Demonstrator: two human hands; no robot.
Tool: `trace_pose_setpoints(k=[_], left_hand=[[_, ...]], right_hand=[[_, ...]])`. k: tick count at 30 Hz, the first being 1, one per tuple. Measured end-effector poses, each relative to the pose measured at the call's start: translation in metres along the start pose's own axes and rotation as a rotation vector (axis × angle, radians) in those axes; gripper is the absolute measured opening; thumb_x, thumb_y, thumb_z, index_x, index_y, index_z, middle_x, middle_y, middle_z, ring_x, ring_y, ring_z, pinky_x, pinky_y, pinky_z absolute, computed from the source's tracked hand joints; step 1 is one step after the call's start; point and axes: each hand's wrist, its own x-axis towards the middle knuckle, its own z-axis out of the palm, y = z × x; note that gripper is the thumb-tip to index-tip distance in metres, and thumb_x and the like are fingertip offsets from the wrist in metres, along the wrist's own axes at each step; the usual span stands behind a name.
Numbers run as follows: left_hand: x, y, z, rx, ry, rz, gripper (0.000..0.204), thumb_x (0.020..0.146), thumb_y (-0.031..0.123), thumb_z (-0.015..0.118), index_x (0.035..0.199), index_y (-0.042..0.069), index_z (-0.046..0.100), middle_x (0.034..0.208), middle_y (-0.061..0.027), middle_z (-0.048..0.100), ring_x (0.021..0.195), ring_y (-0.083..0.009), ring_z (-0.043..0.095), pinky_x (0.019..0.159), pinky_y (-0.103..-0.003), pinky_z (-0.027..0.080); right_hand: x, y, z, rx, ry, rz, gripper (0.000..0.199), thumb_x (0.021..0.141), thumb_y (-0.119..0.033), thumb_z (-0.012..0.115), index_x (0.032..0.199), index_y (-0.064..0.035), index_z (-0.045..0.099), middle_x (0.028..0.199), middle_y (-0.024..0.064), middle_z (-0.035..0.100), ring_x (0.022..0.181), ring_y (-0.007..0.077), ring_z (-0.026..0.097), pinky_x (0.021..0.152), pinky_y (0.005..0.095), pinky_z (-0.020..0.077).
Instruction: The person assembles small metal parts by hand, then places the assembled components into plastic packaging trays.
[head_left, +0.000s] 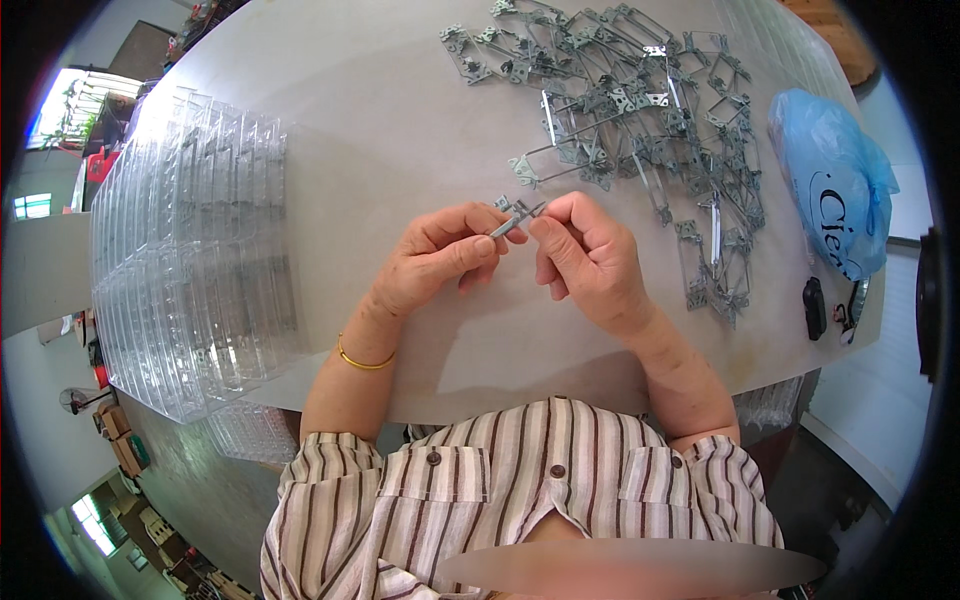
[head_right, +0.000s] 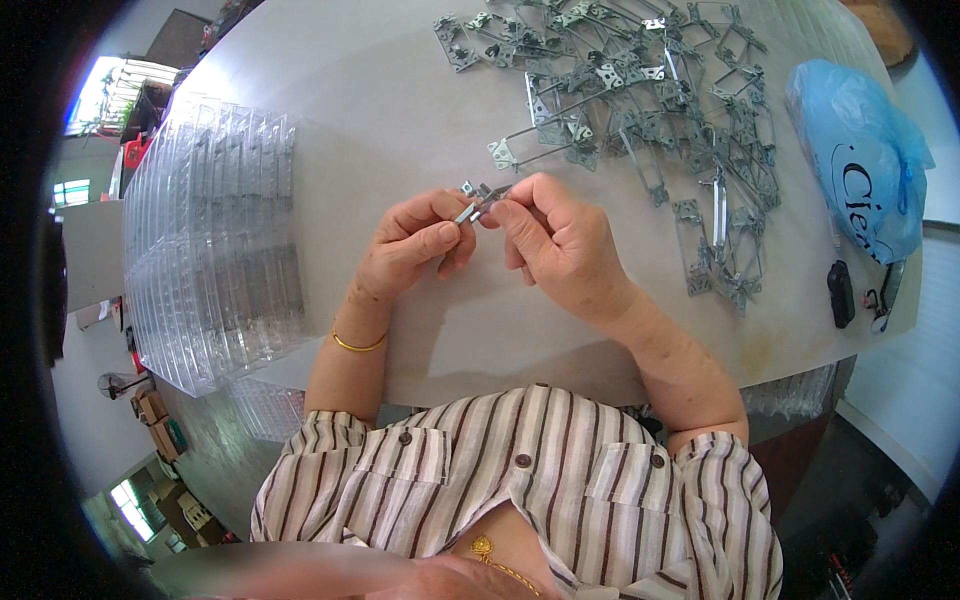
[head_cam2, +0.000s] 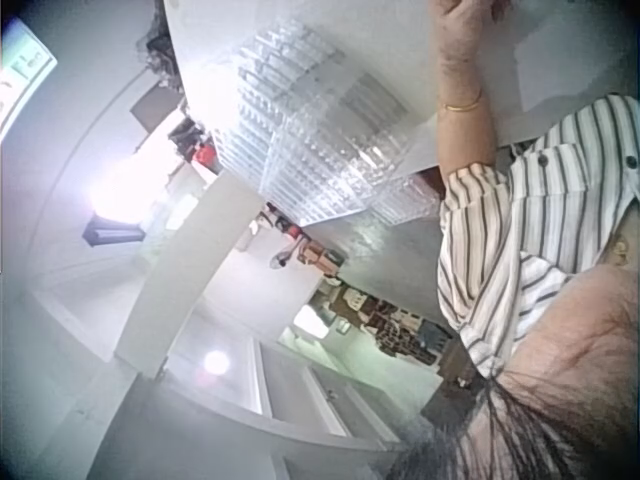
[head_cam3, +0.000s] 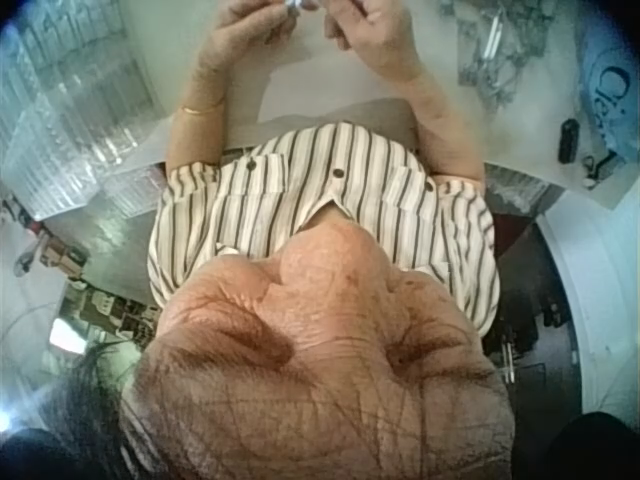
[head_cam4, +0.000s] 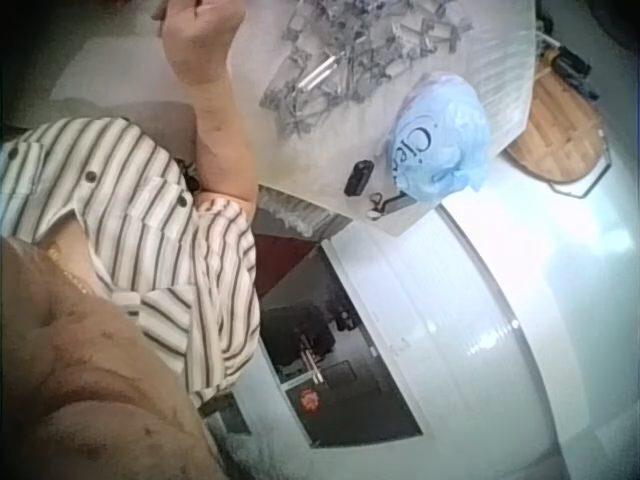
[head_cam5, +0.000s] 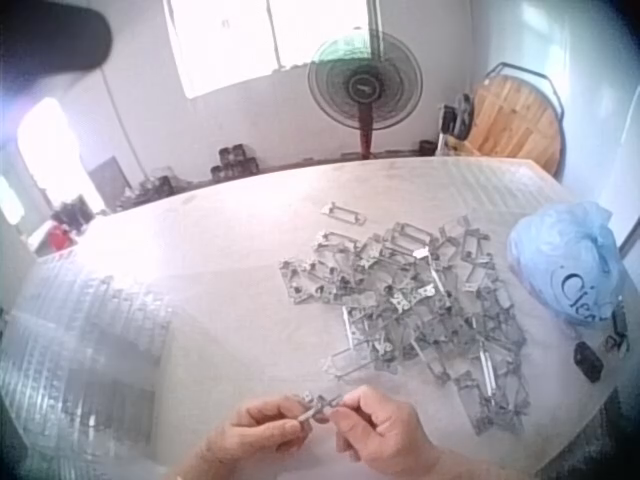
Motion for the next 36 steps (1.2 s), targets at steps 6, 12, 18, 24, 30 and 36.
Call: trace_pose_setpoints(k=[6, 12, 18, 24, 30, 36], left_hand=[[0.0, -0.005, -0.004, 0.036, -0.03, 0.064, 0.019, 0.101, 0.02, 0.064, 0.101, 0.001, 0.066, 0.087, -0.0009, 0.062, 0.066, -0.0053, 0.049, 0.058, -0.021, 0.041], [-0.003, 0.0, 0.001, -0.032, 0.034, 0.008, 0.014, 0.098, 0.015, 0.068, 0.102, 0.003, 0.062, 0.101, -0.0028, 0.065, 0.07, -0.0051, 0.051, 0.058, -0.021, 0.042], [-0.003, 0.0, -0.001, -0.052, 0.049, 0.046, 0.02, 0.098, 0.014, 0.068, 0.11, 0.004, 0.057, 0.11, -0.0063, 0.067, 0.074, -0.0061, 0.055, 0.06, -0.021, 0.045], [-0.005, 0.002, -0.005, 0.028, 0.101, 0.113, 0.027, 0.096, 0.012, 0.071, 0.117, 0.003, 0.057, 0.119, -0.0159, 0.067, 0.087, -0.0131, 0.06, 0.076, -0.027, 0.051], [-0.005, 0.021, -0.003, 0.593, 0.098, 0.24, 0.037, 0.091, -0.001, 0.07, 0.126, 0.001, 0.058, 0.122, -0.0098, 0.068, 0.109, -0.0183, 0.061, 0.095, -0.035, 0.05], [-0.004, 0.03, 0.007, 0.882, 0.11, 0.176, 0.044, 0.084, -0.007, 0.07, 0.126, 0.003, 0.063, 0.121, -0.0048, 0.069, 0.112, -0.0191, 0.063, 0.099, -0.034, 0.05]], right_hand=[[-0.001, -0.001, 0.001, 0.091, -0.043, 0.083, 0.015, 0.104, -0.017, 0.06, 0.099, -0.0036, 0.062, 0.068, 0.0001, 0.063, 0.052, 0.0036, 0.053, 0.044, 0.0207, 0.0393], [0.001, -0.002, -0.005, 0.227, -0.141, 0.134, 0.016, 0.105, -0.02, 0.06, 0.101, -0.0041, 0.061, 0.065, -0.0004, 0.059, 0.051, 0.0034, 0.052, 0.043, 0.0198, 0.0392], [0.002, -0.005, -0.01, 0.169, -0.174, 0.141, 0.017, 0.105, -0.021, 0.06, 0.1, -0.0051, 0.061, 0.064, -0.0014, 0.058, 0.052, 0.0033, 0.053, 0.044, 0.0196, 0.04], [0.01, -0.008, -0.03, 0.007, -0.265, 0.22, 0.017, 0.106, -0.021, 0.057, 0.098, -0.0063, 0.06, 0.066, -0.0017, 0.061, 0.055, 0.005, 0.054, 0.049, 0.0219, 0.0434], [0.014, 0.008, -0.028, 0.068, -0.136, 0.085, 0.017, 0.106, -0.021, 0.056, 0.099, -0.0063, 0.062, 0.079, -0.0001, 0.065, 0.065, 0.0066, 0.062, 0.055, 0.0216, 0.0473], [0.014, 0.015, -0.021, 0.249, -0.194, 0.145, 0.017, 0.105, -0.021, 0.059, 0.101, -0.0045, 0.063, 0.085, 0.0005, 0.064, 0.071, 0.0091, 0.067, 0.06, 0.0235, 0.0537]])
